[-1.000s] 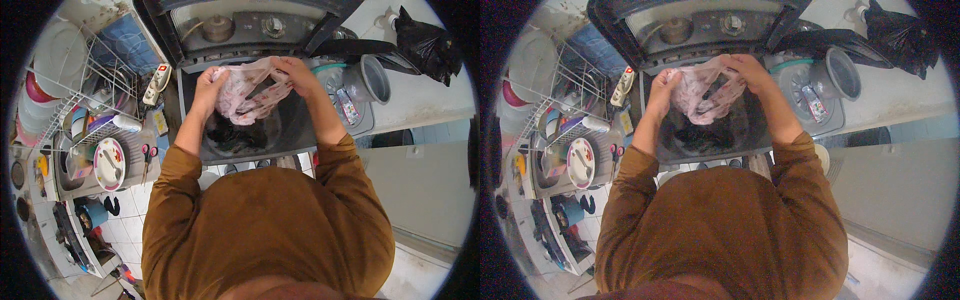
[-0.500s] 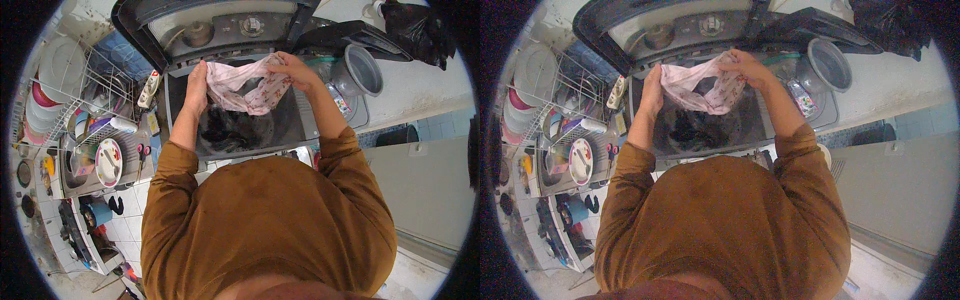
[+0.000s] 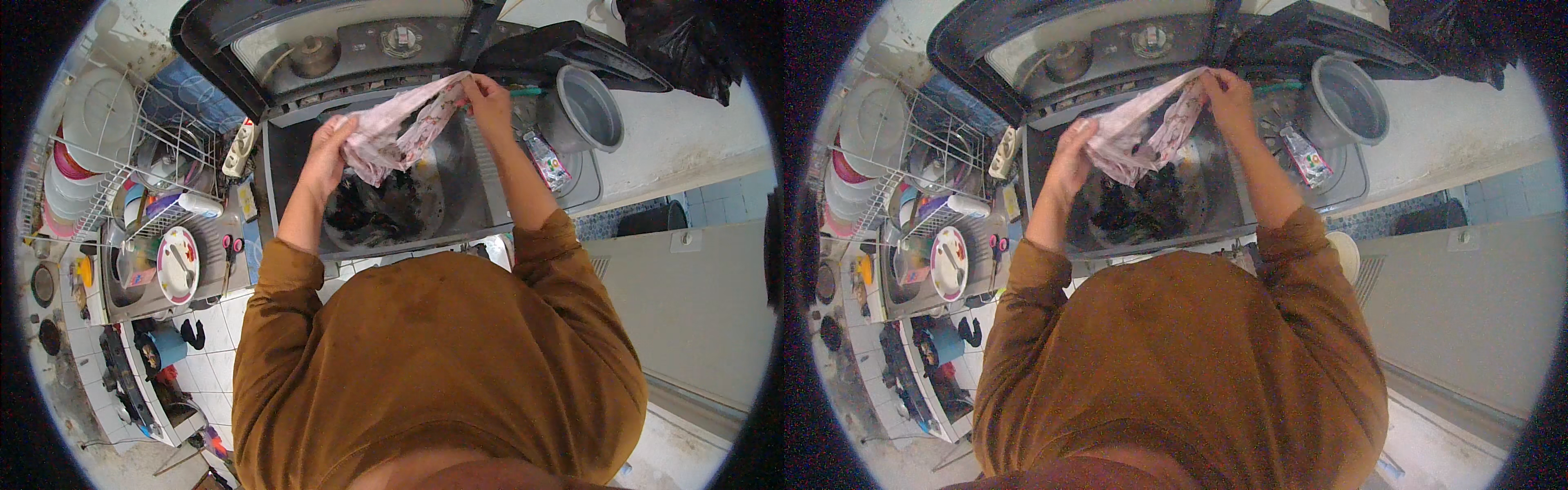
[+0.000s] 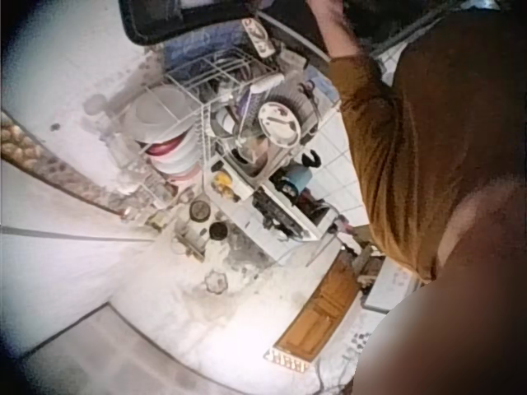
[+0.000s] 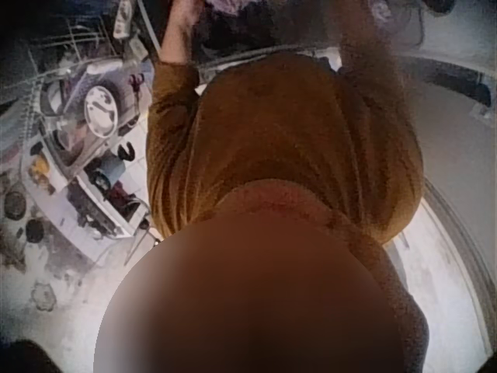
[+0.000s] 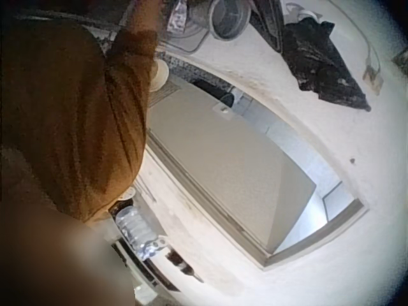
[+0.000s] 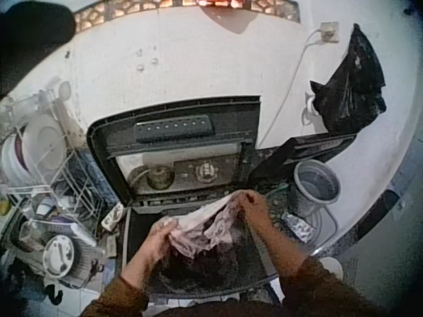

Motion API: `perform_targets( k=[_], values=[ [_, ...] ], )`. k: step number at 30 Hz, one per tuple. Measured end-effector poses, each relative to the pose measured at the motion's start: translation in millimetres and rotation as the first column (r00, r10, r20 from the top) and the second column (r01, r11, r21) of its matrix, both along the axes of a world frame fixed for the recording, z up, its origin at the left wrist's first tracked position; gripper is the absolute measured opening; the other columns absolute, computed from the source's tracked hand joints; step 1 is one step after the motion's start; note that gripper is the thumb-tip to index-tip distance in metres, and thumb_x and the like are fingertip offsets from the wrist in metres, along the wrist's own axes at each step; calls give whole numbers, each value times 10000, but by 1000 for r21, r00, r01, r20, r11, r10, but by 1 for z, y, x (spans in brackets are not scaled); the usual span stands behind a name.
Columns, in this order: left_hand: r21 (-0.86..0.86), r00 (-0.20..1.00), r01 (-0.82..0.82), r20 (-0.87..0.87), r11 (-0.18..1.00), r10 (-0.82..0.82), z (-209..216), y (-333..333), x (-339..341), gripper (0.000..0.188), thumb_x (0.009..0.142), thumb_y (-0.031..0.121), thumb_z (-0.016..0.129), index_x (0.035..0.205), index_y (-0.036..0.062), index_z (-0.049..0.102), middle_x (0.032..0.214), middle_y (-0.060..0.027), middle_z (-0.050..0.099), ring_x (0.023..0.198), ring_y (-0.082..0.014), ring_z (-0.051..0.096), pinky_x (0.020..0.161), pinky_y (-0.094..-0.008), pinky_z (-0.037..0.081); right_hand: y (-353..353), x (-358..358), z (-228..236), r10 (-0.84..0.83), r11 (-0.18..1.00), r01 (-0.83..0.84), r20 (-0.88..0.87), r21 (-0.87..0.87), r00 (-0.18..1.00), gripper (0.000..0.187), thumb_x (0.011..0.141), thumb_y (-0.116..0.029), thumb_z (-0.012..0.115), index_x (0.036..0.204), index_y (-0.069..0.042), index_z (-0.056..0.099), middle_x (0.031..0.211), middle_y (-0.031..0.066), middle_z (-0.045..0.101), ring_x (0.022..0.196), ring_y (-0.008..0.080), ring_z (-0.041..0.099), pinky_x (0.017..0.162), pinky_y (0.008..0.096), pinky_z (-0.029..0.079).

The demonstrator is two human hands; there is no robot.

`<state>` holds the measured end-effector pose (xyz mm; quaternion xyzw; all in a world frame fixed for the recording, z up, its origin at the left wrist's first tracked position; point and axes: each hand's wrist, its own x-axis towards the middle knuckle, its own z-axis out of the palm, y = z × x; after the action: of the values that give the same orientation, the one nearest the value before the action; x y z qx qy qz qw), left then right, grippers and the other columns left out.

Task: The person washes several pieces of clothing by hand in a top-loading washing machine. They repeatedly submerge, agitate, and wring out the garments in soapy water, then close the machine lid and turn the control dial.

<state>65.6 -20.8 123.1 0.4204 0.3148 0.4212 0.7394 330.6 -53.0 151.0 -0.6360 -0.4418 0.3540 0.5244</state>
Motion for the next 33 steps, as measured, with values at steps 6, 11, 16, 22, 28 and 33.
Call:
perform_targets(
  k=[6,11,16,22,28,33],
  values=[
    [167,852,388,-441,906,-284,-18,-25,12,297,844,256,587,1031,26,566,947,-50,612,890,-113,539,818,-254,387,8,-24,-13,522,811,-456,-805,367,281,547,936,-467,277,1222,-25,424,1200,162,517,1096,293,518,949,407,407],
    [324,958,173,-273,930,-83,-1,-35,29,411,887,335,530,1146,17,512,1095,-95,552,1094,-167,462,951,-292,310,-2,-44,2,434,856,-416,-864,308,255,574,934,-458,280,1280,-13,388,1317,205,410,1187,310,438,1007,427,340],
    [274,944,222,-301,936,-136,-10,-24,37,343,919,319,488,1088,24,529,978,-25,548,945,-115,479,861,-248,348,-4,-50,-1,509,807,-462,-830,367,229,585,925,-442,311,1303,1,362,1333,209,394,1212,320,412,1022,440,312],
    [143,978,140,-176,980,-114,-11,-21,28,211,933,262,470,899,67,544,786,50,524,728,-46,451,715,-200,370,-3,-19,9,488,785,-496,-863,371,128,618,896,-460,400,1296,11,372,1289,212,443,1170,316,462,1009,427,337],
    [221,969,160,-223,962,-110,9,-27,33,236,937,285,463,910,64,543,782,51,527,681,-52,444,621,-218,383,-11,-34,-26,589,735,-598,-134,-320,797,389,854,-358,568,1099,-56,554,982,28,606,859,114,563,684,259,451],
    [107,986,24,-165,994,-6,8,-11,47,282,927,324,475,893,54,549,753,19,540,629,-73,458,588,-256,410,10,-49,-19,392,920,-375,-217,117,894,268,849,-334,568,880,-72,618,809,-17,605,725,78,520,614,265,427]
  ],
)
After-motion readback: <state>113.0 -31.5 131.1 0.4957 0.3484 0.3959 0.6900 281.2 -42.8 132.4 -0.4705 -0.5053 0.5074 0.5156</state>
